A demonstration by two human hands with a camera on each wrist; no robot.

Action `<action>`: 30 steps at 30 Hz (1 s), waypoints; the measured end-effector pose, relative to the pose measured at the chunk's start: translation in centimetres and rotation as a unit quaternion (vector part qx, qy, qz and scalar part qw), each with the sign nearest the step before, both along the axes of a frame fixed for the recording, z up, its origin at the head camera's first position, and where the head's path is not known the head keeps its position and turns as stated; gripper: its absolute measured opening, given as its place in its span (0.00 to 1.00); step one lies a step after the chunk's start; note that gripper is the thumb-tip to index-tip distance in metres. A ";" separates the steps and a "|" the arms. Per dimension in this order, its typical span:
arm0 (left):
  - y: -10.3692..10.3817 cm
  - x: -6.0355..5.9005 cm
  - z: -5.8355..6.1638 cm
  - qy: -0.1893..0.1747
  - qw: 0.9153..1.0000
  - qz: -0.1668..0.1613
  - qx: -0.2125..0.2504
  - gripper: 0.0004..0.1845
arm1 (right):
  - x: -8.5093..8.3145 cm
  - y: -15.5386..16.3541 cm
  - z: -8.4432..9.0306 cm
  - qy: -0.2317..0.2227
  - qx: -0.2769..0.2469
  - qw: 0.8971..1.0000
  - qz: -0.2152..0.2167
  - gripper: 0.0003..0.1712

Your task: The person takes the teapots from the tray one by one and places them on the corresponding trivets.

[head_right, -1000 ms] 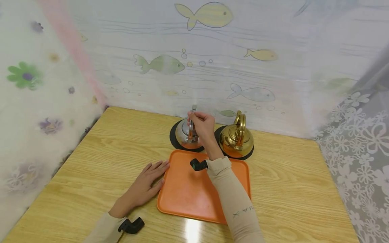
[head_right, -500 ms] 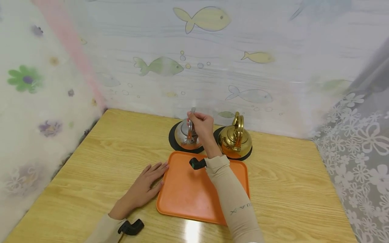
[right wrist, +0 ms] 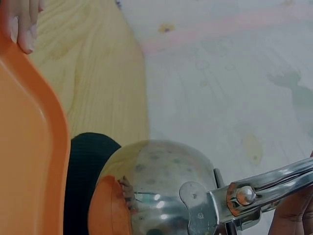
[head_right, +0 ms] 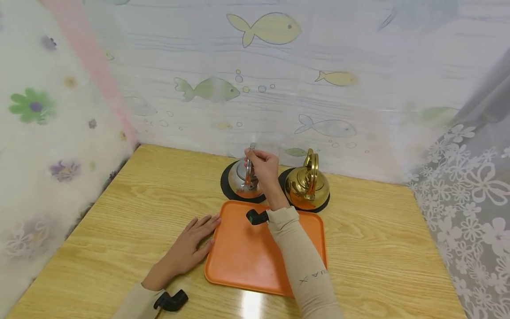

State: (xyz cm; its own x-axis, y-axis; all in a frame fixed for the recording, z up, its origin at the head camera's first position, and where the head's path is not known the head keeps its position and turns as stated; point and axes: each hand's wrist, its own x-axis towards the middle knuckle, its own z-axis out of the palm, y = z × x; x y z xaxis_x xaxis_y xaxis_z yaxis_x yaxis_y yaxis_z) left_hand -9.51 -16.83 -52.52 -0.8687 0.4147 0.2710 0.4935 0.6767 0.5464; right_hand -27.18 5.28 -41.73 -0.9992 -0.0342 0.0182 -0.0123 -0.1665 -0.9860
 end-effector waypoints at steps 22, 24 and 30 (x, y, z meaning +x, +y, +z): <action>0.5 0.0 -0.2 0.011 1.000 -0.004 0.008 0.28 | 1.0 0.3 -0.1 -0.031 0.005 0.999 -0.014 0.22; 0.5 0.0 -0.2 0.010 1.000 -0.004 0.006 0.28 | 1.3 0.6 -0.1 -0.023 0.013 1.000 -0.009 0.21; 0.4 0.0 0.0 0.012 1.000 -0.001 0.011 0.27 | 2.6 1.6 -0.1 0.003 0.040 0.999 -0.005 0.21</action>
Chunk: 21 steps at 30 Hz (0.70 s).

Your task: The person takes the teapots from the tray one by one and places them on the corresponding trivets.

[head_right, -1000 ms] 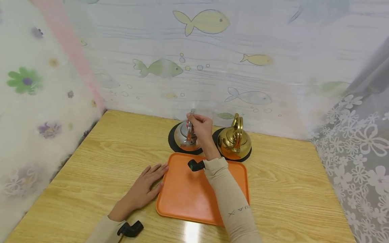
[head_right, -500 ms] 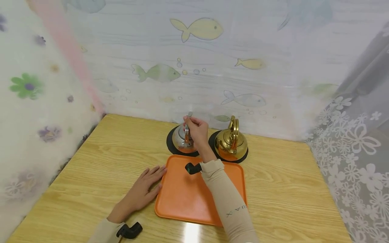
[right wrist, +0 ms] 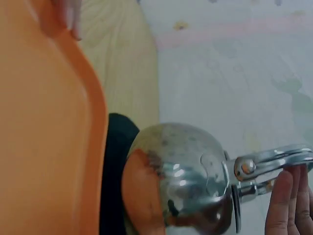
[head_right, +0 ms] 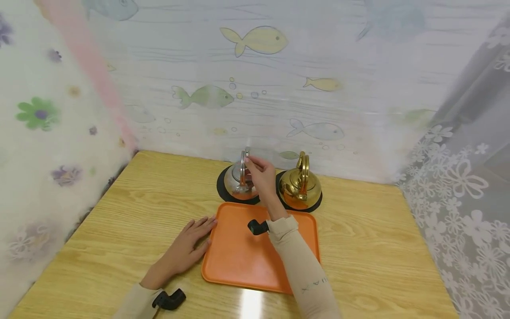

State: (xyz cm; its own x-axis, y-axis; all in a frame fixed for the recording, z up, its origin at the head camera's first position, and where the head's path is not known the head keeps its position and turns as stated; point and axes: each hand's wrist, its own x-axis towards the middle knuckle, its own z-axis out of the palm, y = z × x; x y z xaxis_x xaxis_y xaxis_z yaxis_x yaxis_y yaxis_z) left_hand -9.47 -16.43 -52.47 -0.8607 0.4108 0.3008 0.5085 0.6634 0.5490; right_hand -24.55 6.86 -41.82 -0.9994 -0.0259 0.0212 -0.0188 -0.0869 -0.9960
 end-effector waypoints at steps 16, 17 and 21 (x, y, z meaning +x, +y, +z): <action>-0.6 -0.5 1.3 -0.005 1.000 0.019 -0.014 0.29 | 7.7 6.1 -0.4 0.082 0.153 0.980 0.101 0.24; -0.6 -0.4 1.5 -0.003 0.999 0.026 -0.020 0.29 | 8.3 6.7 -0.5 0.090 0.165 0.977 0.099 0.23; -1.2 -0.5 2.2 0.005 0.997 0.055 -0.045 0.29 | 10.3 9.6 -1.1 0.118 0.209 0.967 0.087 0.24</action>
